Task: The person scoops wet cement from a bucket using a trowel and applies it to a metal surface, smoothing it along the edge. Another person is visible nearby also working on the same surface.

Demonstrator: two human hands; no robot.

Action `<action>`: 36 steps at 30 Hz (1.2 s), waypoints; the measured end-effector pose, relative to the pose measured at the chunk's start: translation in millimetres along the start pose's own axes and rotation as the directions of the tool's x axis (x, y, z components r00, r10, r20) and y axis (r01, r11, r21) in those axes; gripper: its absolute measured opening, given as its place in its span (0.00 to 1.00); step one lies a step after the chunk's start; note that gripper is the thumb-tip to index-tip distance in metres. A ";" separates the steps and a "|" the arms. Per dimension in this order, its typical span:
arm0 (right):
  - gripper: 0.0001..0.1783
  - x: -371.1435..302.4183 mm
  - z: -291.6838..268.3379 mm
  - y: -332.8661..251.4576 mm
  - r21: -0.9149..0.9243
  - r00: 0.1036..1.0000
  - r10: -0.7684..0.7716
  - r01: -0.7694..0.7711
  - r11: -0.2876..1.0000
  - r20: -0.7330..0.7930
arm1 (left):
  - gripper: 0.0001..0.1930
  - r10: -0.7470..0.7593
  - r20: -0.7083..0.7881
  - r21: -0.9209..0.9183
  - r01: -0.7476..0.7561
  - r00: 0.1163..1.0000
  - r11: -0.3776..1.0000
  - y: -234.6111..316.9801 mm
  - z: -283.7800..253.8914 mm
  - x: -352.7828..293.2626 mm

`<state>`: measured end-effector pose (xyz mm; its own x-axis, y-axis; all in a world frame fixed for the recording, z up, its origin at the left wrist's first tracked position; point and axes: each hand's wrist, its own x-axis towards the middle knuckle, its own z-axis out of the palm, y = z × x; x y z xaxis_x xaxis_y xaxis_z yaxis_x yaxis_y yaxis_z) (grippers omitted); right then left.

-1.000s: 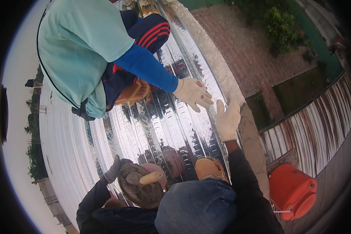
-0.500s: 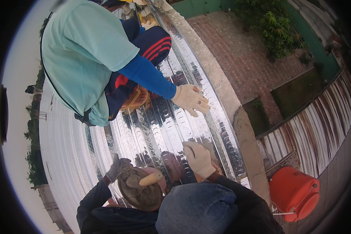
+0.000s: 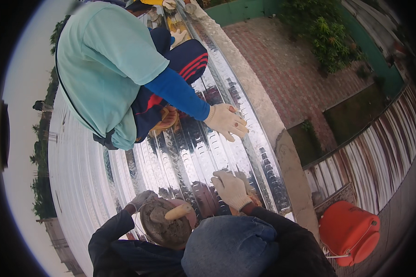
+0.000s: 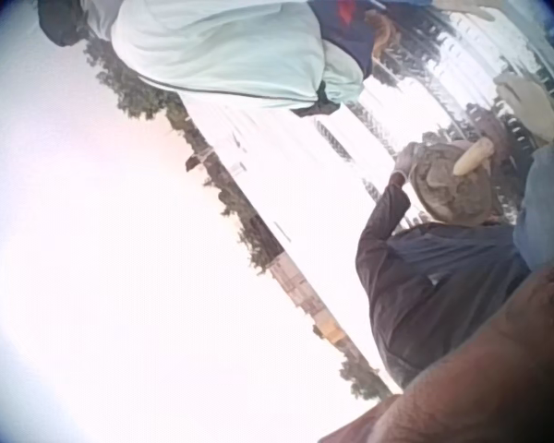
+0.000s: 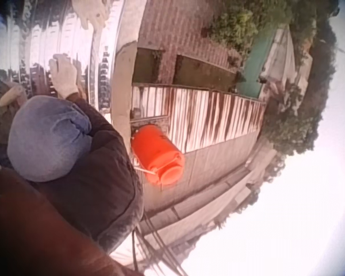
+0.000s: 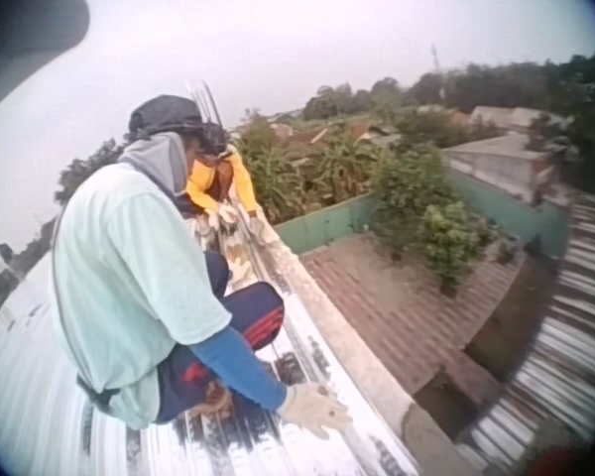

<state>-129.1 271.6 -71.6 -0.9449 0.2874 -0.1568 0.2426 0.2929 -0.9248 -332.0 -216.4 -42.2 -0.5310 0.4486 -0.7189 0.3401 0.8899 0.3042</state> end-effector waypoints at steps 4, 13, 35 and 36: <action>0.18 1.2 1.6 -3.3 -0.012 0.999 0.020 -0.020 1.000 0.031 | 0.27 -0.088 0.057 -0.056 0.091 0.994 0.994 -3.3 1.9 -0.6; 0.19 3.1 -13.6 -8.0 0.000 0.986 -0.001 0.001 1.000 -0.165 | 0.27 -0.057 0.134 -0.264 0.091 0.989 0.960 -15.7 10.9 -0.5; 0.42 231.0 -125.6 84.3 -0.580 0.740 0.033 -0.553 0.598 -0.672 | 0.17 -0.147 -0.158 -0.076 0.136 0.976 0.988 102.6 -70.1 34.2; 0.42 230.6 -123.1 81.6 -0.571 0.744 0.062 -0.561 0.599 -0.665 | 0.18 -0.043 -0.279 0.009 0.047 0.959 0.999 119.7 -83.8 43.5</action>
<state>-300.1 474.1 -140.6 -0.5416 0.8388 0.0562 0.8011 0.5352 -0.2677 -379.4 -83.4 15.3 -0.7402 0.4155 -0.5286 0.3216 0.9092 0.2643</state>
